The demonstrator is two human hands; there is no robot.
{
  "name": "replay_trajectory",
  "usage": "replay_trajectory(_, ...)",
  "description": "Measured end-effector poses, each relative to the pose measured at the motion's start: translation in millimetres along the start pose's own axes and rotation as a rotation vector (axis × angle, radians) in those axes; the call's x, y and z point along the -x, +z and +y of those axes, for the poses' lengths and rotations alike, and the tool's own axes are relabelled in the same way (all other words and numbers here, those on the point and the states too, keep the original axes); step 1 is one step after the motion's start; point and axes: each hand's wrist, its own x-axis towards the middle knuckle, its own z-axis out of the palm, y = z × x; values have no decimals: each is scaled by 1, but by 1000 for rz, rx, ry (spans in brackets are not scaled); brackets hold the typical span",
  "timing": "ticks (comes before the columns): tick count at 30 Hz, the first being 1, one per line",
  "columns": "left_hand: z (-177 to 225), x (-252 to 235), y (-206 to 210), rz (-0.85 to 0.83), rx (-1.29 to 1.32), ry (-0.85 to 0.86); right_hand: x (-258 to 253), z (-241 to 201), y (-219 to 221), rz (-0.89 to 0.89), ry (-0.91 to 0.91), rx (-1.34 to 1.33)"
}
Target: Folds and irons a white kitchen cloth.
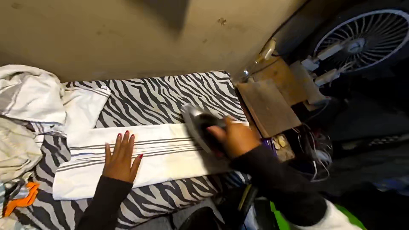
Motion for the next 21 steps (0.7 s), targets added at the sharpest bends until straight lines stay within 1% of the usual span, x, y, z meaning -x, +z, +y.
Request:
replay_trajectory(2, 2, -12, 16, -12, -10, 2, 5, -47, 39, -189, -124, 10)
replay_trajectory(3, -3, -13, 21, -4, -25, -3, 5, -58, 52, -242, -137, 31)
replay_trajectory(4, -9, -12, 22, 1, -40, -11, 5, -58, 56, -259, -105, 39)
replay_trajectory(5, -14, -10, 22, -1, -48, -22, 3, -49, 55, -242, -32, 28)
replay_trajectory(6, -17, -7, 21, -10, -49, -34, 1, -30, 51, -194, 61, 14)
replay_trajectory(8, -20, -3, 18, -18, -47, -48, -2, 27, 44, -23, 267, 14)
replay_trajectory(10, -21, -4, 17, -3, -48, -52, -6, 80, 33, 99, 473, 27)
replay_trajectory(12, -20, -3, 18, 7, -55, -60, -9, 103, 24, 120, 601, 53)
replay_trajectory(13, -18, -4, 18, 7, -56, -62, -10, 107, 22, 124, 612, 60)
replay_trajectory(14, -17, -4, 18, 4, -55, -65, -11, 111, 22, 132, 583, 61)
replay_trajectory(15, -16, -4, 17, -2, -49, -70, -13, 116, 22, 138, 513, 64)
replay_trajectory(16, -14, -4, 14, -8, -41, -74, -15, 121, 22, 135, 399, 66)
replay_trajectory(18, -14, 1, 6, -20, -47, -113, -23, 120, 22, 114, 74, 116)
replay_trajectory(19, -16, 5, 1, -11, -56, -150, -29, 109, 21, 93, -73, 157)
replay_trajectory(21, -27, 18, -10, 0, -86, -239, -43, 70, 24, 73, -302, 212)
